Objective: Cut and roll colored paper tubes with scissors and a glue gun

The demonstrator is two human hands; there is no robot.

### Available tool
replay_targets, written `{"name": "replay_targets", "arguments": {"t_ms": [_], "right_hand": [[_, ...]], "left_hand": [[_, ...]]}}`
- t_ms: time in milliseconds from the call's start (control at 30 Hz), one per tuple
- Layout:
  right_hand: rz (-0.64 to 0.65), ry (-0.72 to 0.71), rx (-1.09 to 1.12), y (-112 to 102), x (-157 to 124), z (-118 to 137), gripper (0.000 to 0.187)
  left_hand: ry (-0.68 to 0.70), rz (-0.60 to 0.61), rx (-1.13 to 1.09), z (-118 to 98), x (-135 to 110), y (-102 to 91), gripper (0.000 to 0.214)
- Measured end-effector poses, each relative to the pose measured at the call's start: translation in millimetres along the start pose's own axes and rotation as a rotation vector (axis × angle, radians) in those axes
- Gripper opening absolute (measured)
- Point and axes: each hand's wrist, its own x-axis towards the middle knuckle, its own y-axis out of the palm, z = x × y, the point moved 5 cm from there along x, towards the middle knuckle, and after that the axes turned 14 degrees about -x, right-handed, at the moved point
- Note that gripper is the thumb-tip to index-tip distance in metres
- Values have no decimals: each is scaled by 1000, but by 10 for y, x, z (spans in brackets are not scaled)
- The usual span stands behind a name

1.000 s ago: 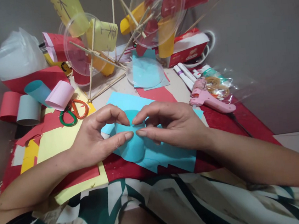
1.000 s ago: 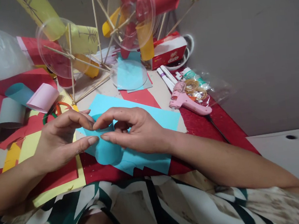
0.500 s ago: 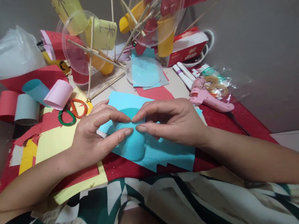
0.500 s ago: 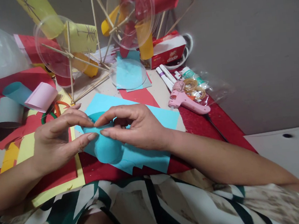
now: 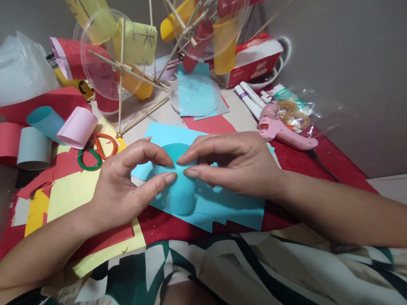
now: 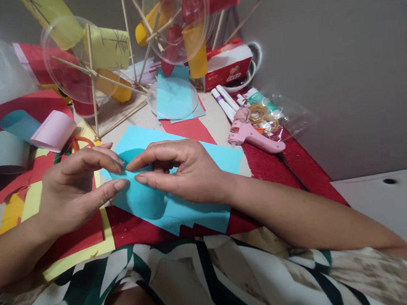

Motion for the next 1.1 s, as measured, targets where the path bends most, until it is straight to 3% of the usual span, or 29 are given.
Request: {"name": "replay_targets", "arguments": {"t_ms": [167, 300, 467, 567, 700, 833, 1100], "right_hand": [[-1, 9, -21, 5, -6, -14, 7], [2, 42, 29, 29, -15, -46, 17], [-28, -76, -7, 1, -19, -3, 17], [-44, -152, -66, -30, -24, 38, 17], [14, -231, -98, -20, -40, 82, 18], [86, -198, -15, 14, -37, 69, 19], [134, 8, 349, 1, 53, -39, 26]], "left_hand": [[-3, 16, 8, -16, 21, 10, 13], [42, 27, 43, -42, 35, 16, 16], [169, 37, 113, -109, 27, 14, 19], [198, -85, 99, -125, 22, -69, 22], [52, -274, 46, -59, 55, -202, 21], [-65, -191, -114, 45, 124, -191, 26], [10, 143, -246, 39, 162, -120, 11]]}}
